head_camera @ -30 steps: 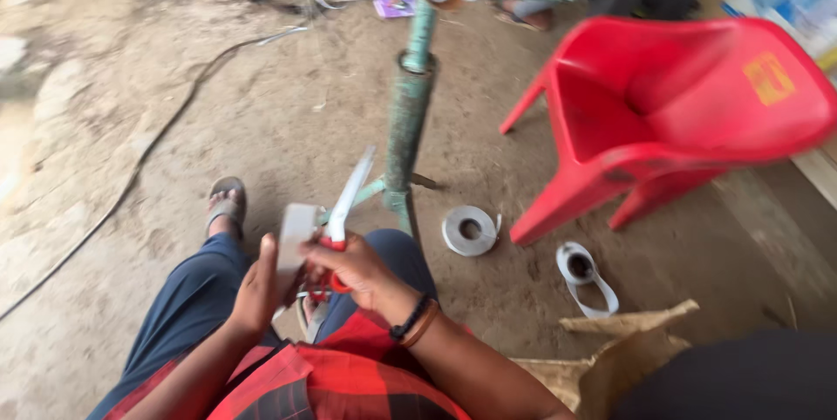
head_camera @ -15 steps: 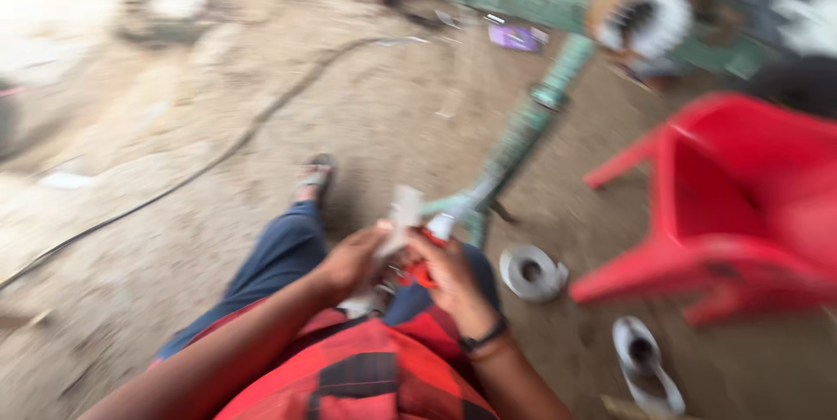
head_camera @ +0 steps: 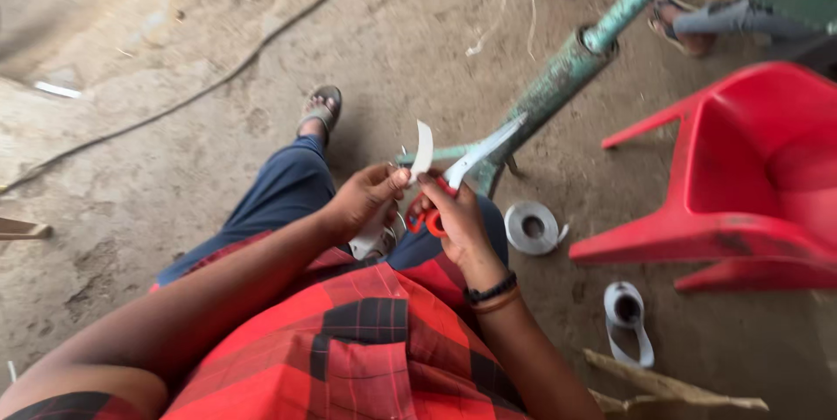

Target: The person cuts strips of white tape with scissors and inserts them into the slots of a cylindrical metal rotor. The person repeats this process multiple times, placing each strip into a different slot.

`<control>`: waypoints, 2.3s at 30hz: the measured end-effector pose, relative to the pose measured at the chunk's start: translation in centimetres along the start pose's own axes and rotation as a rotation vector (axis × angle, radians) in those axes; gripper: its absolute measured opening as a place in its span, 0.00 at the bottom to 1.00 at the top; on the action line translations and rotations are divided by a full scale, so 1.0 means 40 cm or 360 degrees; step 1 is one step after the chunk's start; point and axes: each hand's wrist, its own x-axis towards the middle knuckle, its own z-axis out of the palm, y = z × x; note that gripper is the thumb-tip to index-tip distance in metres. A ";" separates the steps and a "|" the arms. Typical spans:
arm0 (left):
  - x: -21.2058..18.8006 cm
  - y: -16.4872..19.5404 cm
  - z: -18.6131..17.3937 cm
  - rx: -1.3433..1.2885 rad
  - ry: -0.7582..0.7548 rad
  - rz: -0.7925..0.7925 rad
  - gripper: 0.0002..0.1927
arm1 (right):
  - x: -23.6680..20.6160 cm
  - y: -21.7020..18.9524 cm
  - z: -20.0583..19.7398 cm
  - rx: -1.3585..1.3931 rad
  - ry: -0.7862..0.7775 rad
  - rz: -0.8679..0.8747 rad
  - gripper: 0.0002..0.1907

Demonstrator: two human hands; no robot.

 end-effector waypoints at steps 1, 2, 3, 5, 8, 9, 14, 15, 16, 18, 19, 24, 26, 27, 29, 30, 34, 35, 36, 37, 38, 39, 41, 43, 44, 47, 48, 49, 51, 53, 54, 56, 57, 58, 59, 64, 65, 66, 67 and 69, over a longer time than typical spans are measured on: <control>0.000 -0.003 -0.003 0.0022 0.0002 0.0009 0.27 | -0.005 -0.005 0.003 -0.0010 -0.0002 -0.0019 0.11; -0.001 -0.004 -0.006 0.0045 0.0014 0.0022 0.28 | -0.009 -0.011 0.009 -0.0018 -0.0015 -0.0035 0.11; -0.004 -0.004 -0.007 0.0054 0.0000 0.0043 0.29 | -0.016 -0.019 0.014 -0.0017 -0.0026 -0.0009 0.12; -0.007 -0.001 -0.008 0.0076 -0.0032 0.0098 0.29 | -0.023 -0.033 0.025 -0.0016 -0.0052 0.0030 0.14; -0.009 -0.001 -0.008 0.0261 0.0069 0.0165 0.28 | -0.027 -0.043 0.037 -0.0040 -0.0040 0.0036 0.16; -0.008 -0.002 -0.008 0.0275 0.0080 0.0187 0.27 | -0.028 -0.043 0.037 -0.0045 -0.0037 0.0040 0.16; -0.001 -0.010 -0.012 0.0472 0.0138 0.0319 0.25 | -0.025 -0.037 0.031 -0.0143 -0.0008 0.0060 0.18; 0.000 -0.010 -0.012 0.0482 0.0150 0.0327 0.25 | -0.025 -0.036 0.030 -0.0109 -0.0022 0.0046 0.18; 0.000 -0.009 -0.012 0.0490 0.0164 0.0335 0.25 | -0.025 -0.035 0.030 -0.0075 -0.0035 0.0034 0.19; 0.001 -0.008 -0.012 0.0485 0.0180 0.0336 0.25 | -0.025 -0.036 0.030 -0.0037 -0.0060 0.0018 0.20; 0.001 -0.006 -0.012 0.0471 0.0185 0.0328 0.25 | -0.025 -0.036 0.031 -0.0032 -0.0072 0.0016 0.20; 0.001 -0.011 -0.014 0.0328 0.0182 0.0300 0.24 | -0.025 -0.035 0.032 -0.0039 -0.0059 0.0000 0.21; 0.002 -0.014 -0.017 0.0293 0.0184 0.0306 0.23 | -0.026 -0.034 0.033 -0.0069 -0.0047 -0.0008 0.22; 0.002 -0.014 -0.018 0.0287 0.0205 0.0262 0.22 | -0.027 -0.034 0.033 -0.0084 -0.0024 -0.0011 0.21; 0.002 -0.013 -0.019 0.0278 0.0233 0.0179 0.20 | -0.030 -0.034 0.034 -0.0115 0.0031 -0.0031 0.21; 0.003 -0.014 -0.017 0.0265 0.0228 0.0197 0.19 | -0.032 -0.036 0.034 -0.0162 0.0026 -0.0030 0.21; 0.005 -0.011 0.001 0.0238 0.0245 0.0147 0.17 | -0.034 -0.047 0.029 -0.0235 0.0029 -0.0060 0.21; 0.003 -0.012 0.005 0.0235 0.0280 0.0095 0.17 | -0.035 -0.049 0.027 -0.0223 0.0023 -0.0058 0.20; 0.003 -0.013 0.009 0.0235 0.0267 0.0090 0.19 | -0.036 -0.050 0.024 -0.0219 0.0027 -0.0039 0.21; 0.002 -0.014 0.011 0.0235 0.0257 0.0086 0.20 | -0.038 -0.051 0.021 -0.0214 0.0027 -0.0021 0.21; 0.003 -0.016 0.011 0.0236 0.0249 0.0084 0.21 | -0.037 -0.050 0.018 -0.0207 0.0025 -0.0003 0.21; 0.004 -0.018 0.011 0.0226 0.0241 0.0086 0.22 | -0.037 -0.049 0.016 -0.0189 0.0019 -0.0022 0.21; 0.006 -0.024 0.012 0.0206 0.0231 0.0086 0.24 | -0.038 -0.046 0.011 -0.0153 0.0002 -0.0055 0.22; 0.009 -0.030 0.011 0.0177 0.0222 0.0033 0.25 | -0.040 -0.043 0.008 -0.0213 0.0014 -0.0062 0.23; 0.010 -0.032 0.012 0.0165 0.0217 0.0007 0.25 | -0.040 -0.044 0.006 -0.0241 0.0022 -0.0068 0.23; 0.005 -0.041 0.016 0.0251 0.0136 0.0041 0.26 | -0.046 -0.047 0.000 -0.0238 -0.0028 -0.0043 0.25; 0.003 -0.043 0.019 0.0293 0.0118 0.0034 0.25 | -0.050 -0.049 -0.001 -0.0206 -0.0017 -0.0027 0.25; 0.002 -0.045 0.022 0.0333 0.0098 0.0027 0.24 | -0.053 -0.051 -0.003 -0.0177 -0.0005 -0.0010 0.24; -0.001 -0.048 0.030 0.0405 0.0070 0.0011 0.23 | -0.062 -0.057 -0.007 -0.0180 0.0010 0.0004 0.23; -0.001 -0.048 0.039 0.0470 0.0052 -0.0006 0.24 | -0.068 -0.064 -0.012 -0.0248 0.0016 0.0002 0.22; -0.002 -0.049 0.043 0.0524 0.0038 0.0001 0.25 | -0.071 -0.067 -0.013 -0.0264 0.0044 -0.0029 0.22; -0.006 -0.047 0.048 0.0622 0.0022 0.0015 0.25 | -0.077 -0.071 -0.015 -0.0306 0.0093 -0.0082 0.21; -0.006 -0.047 0.051 0.0618 0.0004 0.0017 0.25 | -0.078 -0.072 -0.016 -0.0309 0.0120 -0.0096 0.21; -0.006 -0.048 0.052 0.0611 -0.0005 0.0016 0.25 | -0.079 -0.072 -0.015 -0.0313 0.0142 -0.0104 0.21; -0.008 -0.050 0.051 0.0600 -0.0010 0.0012 0.25 | -0.080 -0.071 -0.015 -0.0319 0.0161 -0.0107 0.21; 0.004 -0.073 0.035 0.0589 -0.0054 -0.0089 0.18 | -0.068 -0.057 -0.027 -0.0293 0.0302 -0.0072 0.19; 0.007 -0.081 0.031 0.0584 -0.0039 -0.0105 0.16 | -0.064 -0.052 -0.028 -0.0299 0.0349 -0.0049 0.19; 0.012 -0.089 0.029 0.0568 -0.0065 -0.0102 0.14 | -0.059 -0.048 -0.031 -0.0213 0.0359 -0.0072 0.18; 0.015 -0.094 0.024 0.0550 -0.0082 -0.0093 0.12 | -0.054 -0.044 -0.032 -0.0129 0.0360 -0.0094 0.17; 0.018 -0.099 0.014 0.0536 -0.0118 -0.0070 0.11 | -0.046 -0.039 -0.030 0.0037 0.0369 -0.0160 0.16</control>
